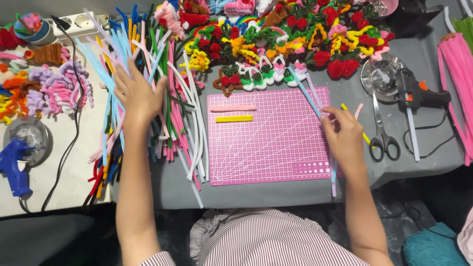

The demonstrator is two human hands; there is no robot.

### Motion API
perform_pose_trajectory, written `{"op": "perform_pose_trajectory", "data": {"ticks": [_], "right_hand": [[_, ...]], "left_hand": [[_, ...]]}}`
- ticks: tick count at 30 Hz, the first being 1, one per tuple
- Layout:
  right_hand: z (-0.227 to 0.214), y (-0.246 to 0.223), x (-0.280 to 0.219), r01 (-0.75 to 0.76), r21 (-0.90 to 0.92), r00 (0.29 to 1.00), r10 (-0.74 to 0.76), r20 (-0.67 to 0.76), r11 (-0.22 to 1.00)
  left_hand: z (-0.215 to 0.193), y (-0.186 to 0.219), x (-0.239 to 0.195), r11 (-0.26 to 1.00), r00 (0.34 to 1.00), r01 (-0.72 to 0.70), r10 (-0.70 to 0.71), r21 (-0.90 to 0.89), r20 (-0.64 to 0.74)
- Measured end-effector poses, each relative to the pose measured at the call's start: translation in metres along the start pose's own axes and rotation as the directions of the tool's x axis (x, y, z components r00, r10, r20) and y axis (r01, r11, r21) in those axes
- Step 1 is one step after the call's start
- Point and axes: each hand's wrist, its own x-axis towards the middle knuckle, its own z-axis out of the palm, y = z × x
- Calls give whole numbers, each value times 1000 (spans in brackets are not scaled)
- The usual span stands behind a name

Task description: The person cuts multiple colorful craft stems into short segments using scissors. They handle pink, yellow, purple, blue, and white stems one at a time, trim them to length, and place the cut pieces on a pink cutting mat.

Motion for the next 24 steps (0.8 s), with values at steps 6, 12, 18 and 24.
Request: {"op": "perform_pose_trajectory", "data": {"ticks": [6, 12, 18, 24], "right_hand": [[8, 25, 22, -1, -234, 999, 10, 37, 972], [22, 35, 34, -46, -314, 996, 66, 54, 948], [-5, -24, 42, 53, 130, 971, -21, -239, 990], [-14, -42, 52, 374, 434, 816, -68, -574, 819]], "left_hand": [[5, -2, -14, 987, 998, 20, -10, -162, 65], [-18, 22, -40, 957, 990, -139, 126, -253, -66], [-12, 43, -73, 889, 962, -270, 261, -371, -76], [6, 63, -97, 899, 932, -315, 354, -306, 80]]}}
